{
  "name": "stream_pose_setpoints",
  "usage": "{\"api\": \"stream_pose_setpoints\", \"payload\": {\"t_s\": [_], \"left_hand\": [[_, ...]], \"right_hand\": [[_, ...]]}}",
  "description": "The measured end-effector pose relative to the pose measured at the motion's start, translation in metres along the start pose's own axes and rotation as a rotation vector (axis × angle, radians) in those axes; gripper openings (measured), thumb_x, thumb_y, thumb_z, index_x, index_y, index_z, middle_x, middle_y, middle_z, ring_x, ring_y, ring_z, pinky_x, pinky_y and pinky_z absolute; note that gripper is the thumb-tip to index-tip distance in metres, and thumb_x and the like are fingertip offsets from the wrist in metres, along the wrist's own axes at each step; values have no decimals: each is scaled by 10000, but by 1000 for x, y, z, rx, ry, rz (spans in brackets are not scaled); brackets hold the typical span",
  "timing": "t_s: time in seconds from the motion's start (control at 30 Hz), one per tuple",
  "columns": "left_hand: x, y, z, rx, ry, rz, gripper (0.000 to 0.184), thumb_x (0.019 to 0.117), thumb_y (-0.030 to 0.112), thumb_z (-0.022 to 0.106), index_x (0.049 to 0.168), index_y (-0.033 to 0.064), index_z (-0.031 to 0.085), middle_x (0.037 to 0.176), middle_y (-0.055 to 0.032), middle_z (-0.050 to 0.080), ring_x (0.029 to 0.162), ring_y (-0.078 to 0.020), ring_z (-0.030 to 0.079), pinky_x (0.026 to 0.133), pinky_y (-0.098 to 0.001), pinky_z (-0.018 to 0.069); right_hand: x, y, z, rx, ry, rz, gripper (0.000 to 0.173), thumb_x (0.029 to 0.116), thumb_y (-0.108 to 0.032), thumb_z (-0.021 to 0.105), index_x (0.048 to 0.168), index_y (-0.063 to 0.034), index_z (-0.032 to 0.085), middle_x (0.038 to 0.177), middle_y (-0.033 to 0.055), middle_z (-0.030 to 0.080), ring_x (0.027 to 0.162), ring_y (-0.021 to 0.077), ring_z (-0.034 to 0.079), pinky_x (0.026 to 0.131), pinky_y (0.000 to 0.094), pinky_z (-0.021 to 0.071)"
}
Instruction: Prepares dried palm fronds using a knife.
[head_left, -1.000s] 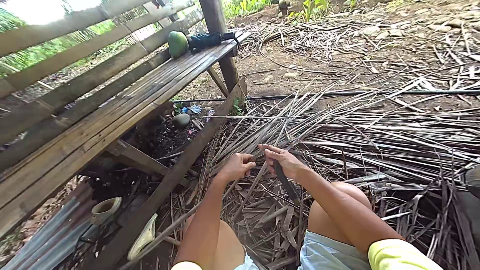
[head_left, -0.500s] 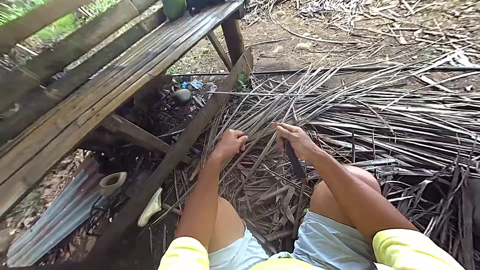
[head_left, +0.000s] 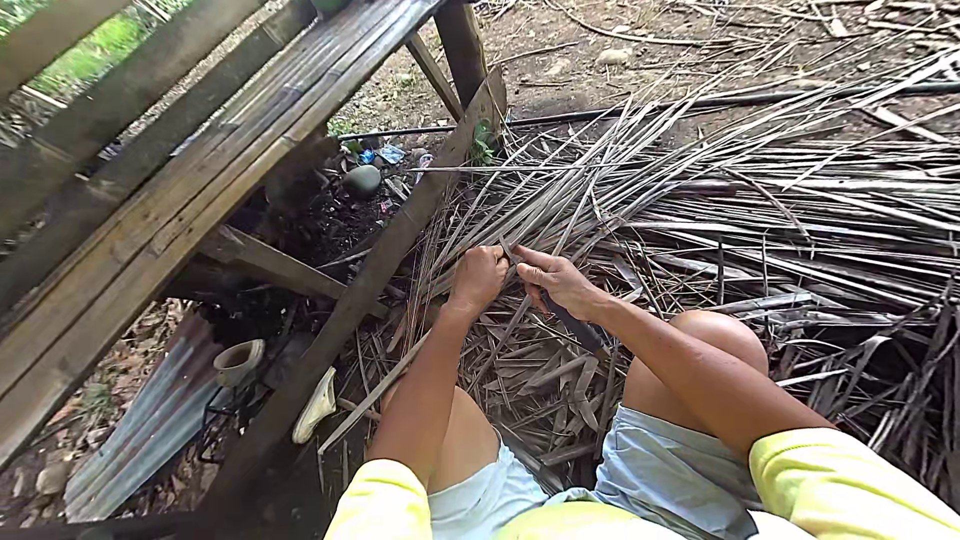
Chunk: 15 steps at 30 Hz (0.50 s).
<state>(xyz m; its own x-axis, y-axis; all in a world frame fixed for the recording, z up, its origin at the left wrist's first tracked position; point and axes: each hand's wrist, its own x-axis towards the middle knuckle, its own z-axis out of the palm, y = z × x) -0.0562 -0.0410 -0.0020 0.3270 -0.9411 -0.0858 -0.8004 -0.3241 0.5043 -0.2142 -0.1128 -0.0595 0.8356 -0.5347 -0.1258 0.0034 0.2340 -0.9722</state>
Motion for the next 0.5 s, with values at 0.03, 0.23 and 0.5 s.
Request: {"api": "stream_pose_setpoints", "payload": {"t_s": [0.03,0.23,0.5], "left_hand": [[-1,1,0,13,5,2,253,1032,96,520,938,-42,711,866,-193,696,860,-335,688,838,-536,536],[-6,7,3,100,24,21,266,1041,125,529,938,-44,707,901,-223,702,912,-380,691,843,-571,517],[-2,3,0,-11,20,-28,267,1060,116,506,1051,-24,733,900,-184,711,851,-313,688,845,-514,540]], "right_hand": [[1,-2,1,4,13,3,459,1099,-257,486,1550,-183,450,672,26,519,435,81,441,400,220,421],[15,-1,1,-152,96,-71,392,1094,-195,499,1440,-15,539,705,21,551,498,80,481,461,246,439],[20,1,-5,-411,77,-97,451,1104,-243,485,1499,-28,482,765,94,577,560,157,507,554,335,483]]}}
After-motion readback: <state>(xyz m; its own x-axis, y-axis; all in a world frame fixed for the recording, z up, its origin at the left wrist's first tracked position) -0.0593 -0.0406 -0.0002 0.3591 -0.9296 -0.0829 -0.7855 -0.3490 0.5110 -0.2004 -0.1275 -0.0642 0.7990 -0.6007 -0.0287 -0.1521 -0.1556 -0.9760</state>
